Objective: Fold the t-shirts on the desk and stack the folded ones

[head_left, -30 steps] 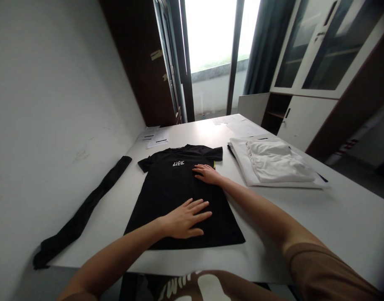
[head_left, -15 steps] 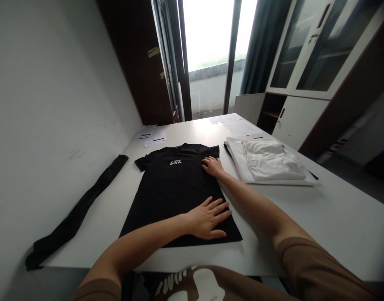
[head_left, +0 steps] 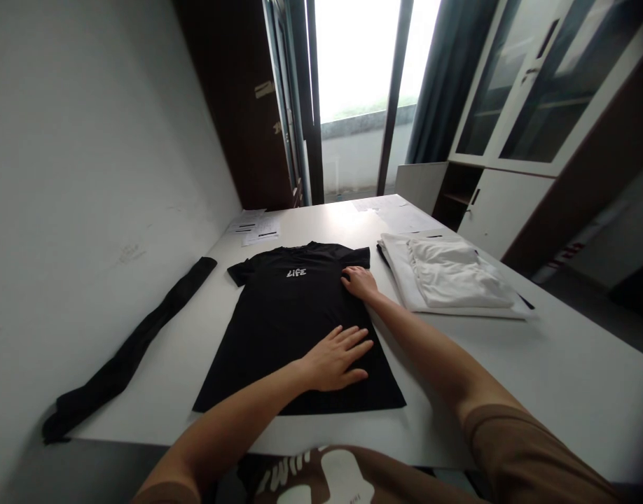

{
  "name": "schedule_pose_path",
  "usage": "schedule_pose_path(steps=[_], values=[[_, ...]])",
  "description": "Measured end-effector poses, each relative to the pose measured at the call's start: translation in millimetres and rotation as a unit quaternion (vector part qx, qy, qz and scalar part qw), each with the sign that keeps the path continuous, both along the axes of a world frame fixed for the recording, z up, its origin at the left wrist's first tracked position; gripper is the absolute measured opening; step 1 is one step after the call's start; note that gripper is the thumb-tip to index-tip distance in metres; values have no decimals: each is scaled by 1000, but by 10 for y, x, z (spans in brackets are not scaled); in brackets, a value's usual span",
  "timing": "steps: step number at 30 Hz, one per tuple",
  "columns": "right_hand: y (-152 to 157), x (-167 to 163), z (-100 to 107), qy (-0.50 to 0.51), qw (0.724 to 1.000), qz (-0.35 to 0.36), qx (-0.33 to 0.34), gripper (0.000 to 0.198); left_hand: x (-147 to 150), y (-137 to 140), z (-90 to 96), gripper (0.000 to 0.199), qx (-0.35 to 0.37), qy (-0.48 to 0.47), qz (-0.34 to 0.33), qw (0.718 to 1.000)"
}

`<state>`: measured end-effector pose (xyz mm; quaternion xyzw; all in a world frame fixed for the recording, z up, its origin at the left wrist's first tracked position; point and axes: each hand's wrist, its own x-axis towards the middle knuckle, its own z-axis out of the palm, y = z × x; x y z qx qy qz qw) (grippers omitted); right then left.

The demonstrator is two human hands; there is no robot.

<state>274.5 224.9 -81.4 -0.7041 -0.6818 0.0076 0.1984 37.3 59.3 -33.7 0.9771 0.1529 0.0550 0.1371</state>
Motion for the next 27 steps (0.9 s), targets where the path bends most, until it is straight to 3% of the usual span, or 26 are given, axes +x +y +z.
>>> schedule_pose_path(steps=[5, 8, 13, 20, 23, 27], values=[[-9, 5, 26, 4, 1000, 1, 0, 35, -231, 410, -58, 66, 36, 14, 162, 986], [-13, 4, 35, 1, 1000, 3, -1, 36, -319, 570, -144, 67, 34, 32, 208, 977], [-20, -6, 33, -4, 1000, 0, 5, 37, -288, 539, -240, 72, 24, 42, 166, 985], [-49, -26, 42, -7, 1000, 3, 11, 36, -212, 382, -179, 74, 21, 40, 86, 995], [-47, -22, 39, -8, 1000, 8, 14, 35, -214, 403, -180, 72, 24, 30, 98, 994], [-29, -2, 27, -5, 1000, 16, 14, 35, -234, 468, -200, 68, 45, 16, 175, 983]])
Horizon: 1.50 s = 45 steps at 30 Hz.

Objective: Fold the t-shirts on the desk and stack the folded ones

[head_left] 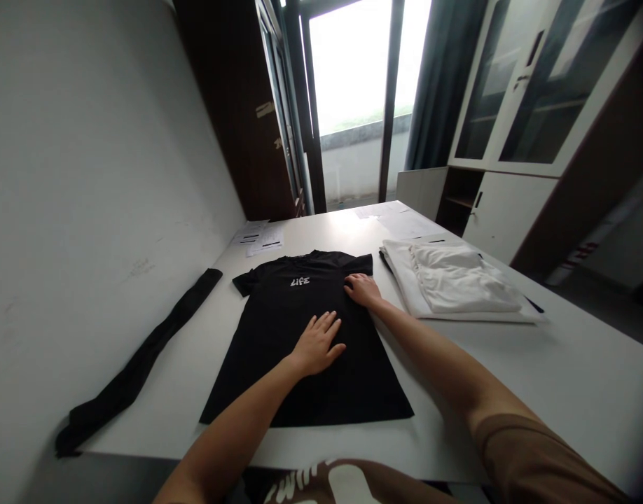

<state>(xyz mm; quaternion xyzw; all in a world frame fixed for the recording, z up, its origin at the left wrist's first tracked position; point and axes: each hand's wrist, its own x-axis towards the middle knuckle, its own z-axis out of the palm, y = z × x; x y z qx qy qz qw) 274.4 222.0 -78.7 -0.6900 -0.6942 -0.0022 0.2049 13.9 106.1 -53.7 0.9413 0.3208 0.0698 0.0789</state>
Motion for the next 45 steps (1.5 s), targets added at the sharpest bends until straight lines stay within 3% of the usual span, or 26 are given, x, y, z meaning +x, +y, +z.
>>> schedule_pose_path(steps=[4, 15, 24, 38, 45], values=[[25, 28, -13, 5, 1000, 4, -3, 35, -17, 20, -10, 73, -13, 24, 40, 999], [43, 44, -31, -2, 1000, 14, 6, 35, 91, -242, 98, 82, -44, 35, -105, 993], [55, 63, -41, 1, 1000, 13, 6, 35, 139, -420, 305, 85, -65, 23, -170, 983], [57, 67, -61, 3, 1000, 16, 9, 34, 166, -497, 328, 84, -76, 6, -193, 978], [42, 58, -46, -1, 1000, 13, 8, 35, 142, -268, 116, 77, -42, 9, -118, 992]])
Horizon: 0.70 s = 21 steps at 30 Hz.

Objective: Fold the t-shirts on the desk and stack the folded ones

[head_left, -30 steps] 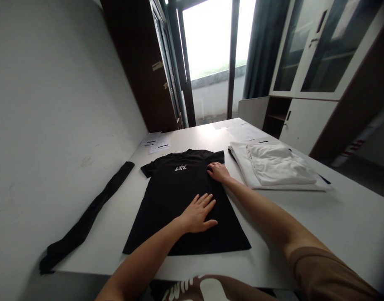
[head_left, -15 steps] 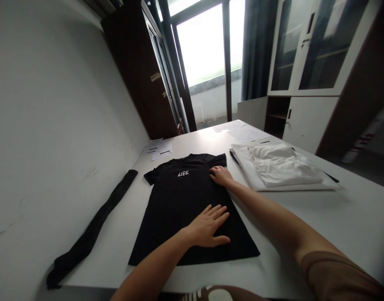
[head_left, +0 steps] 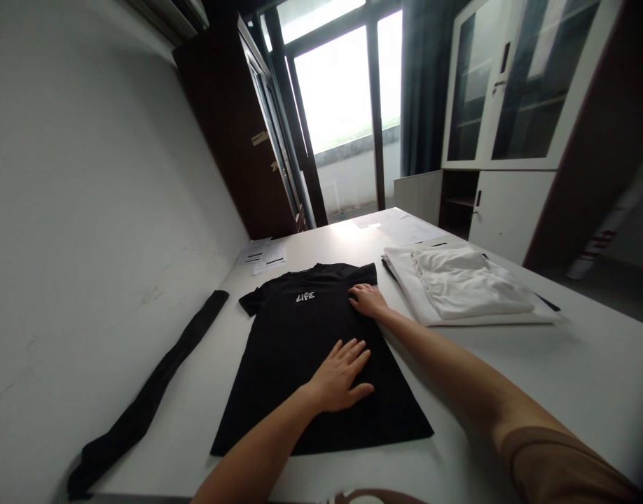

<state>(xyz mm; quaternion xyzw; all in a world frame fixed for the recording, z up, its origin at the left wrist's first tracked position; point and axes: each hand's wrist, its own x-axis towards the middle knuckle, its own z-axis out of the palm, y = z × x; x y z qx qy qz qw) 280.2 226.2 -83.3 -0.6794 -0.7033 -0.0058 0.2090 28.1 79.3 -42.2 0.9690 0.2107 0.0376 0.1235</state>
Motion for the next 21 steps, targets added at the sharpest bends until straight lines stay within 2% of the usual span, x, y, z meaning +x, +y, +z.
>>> schedule_pose_path(steps=[6, 9, 21], values=[[3, 0, 6, -11, 1000, 6, -3, 35, -144, 276, -57, 69, 56, 6, 151, 987], [9, 5, 6, -11, 1000, 6, -6, 35, -196, 358, -79, 71, 54, 21, 194, 979], [29, 6, -12, -13, 1000, 4, -11, 36, -157, 287, -122, 78, 24, 17, 160, 987]])
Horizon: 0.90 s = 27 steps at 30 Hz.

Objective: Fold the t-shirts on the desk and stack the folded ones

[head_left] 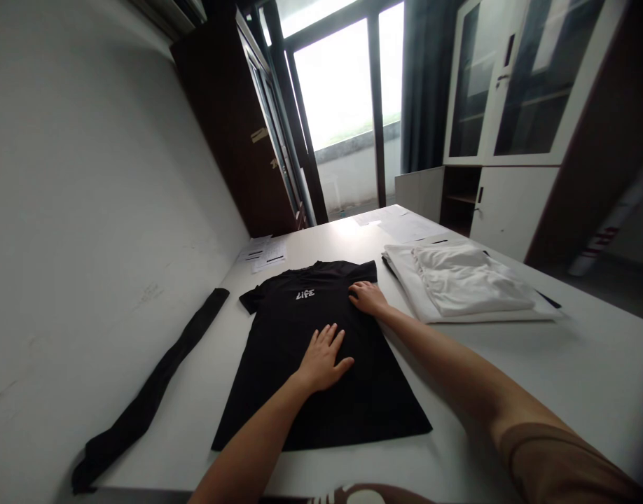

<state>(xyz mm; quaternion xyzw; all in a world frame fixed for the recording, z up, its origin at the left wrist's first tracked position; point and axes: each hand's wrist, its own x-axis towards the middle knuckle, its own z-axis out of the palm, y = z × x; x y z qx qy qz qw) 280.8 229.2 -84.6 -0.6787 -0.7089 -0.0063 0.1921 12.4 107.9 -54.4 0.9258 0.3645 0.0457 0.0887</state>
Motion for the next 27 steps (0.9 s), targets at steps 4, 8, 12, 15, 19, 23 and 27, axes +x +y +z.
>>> schedule_pose_path(steps=[4, 8, 12, 15, 19, 23, 27], values=[[5, 2, -12, 3, 1000, 1, 2, 35, -2, -2, 18, 76, -6, -3, -11, 1000], [10, 4, -22, 1, 1000, 0, 5, 35, 8, -27, 40, 74, -7, -11, -37, 999], [17, 7, -31, -2, 1000, 0, 9, 35, 23, -63, 66, 72, -15, -12, -70, 997], [15, 8, -33, -1, 1000, -1, 8, 34, 30, -78, 83, 72, -18, -13, -82, 996], [8, 4, -32, 0, 1000, 0, 11, 35, 30, -88, 102, 73, -22, -16, -93, 995], [10, -2, -33, 0, 1000, -1, 8, 35, 28, -102, 114, 73, -24, -19, -110, 993], [16, -1, -38, -1, 1000, 1, 11, 35, 30, -113, 132, 74, -31, -19, -124, 992]])
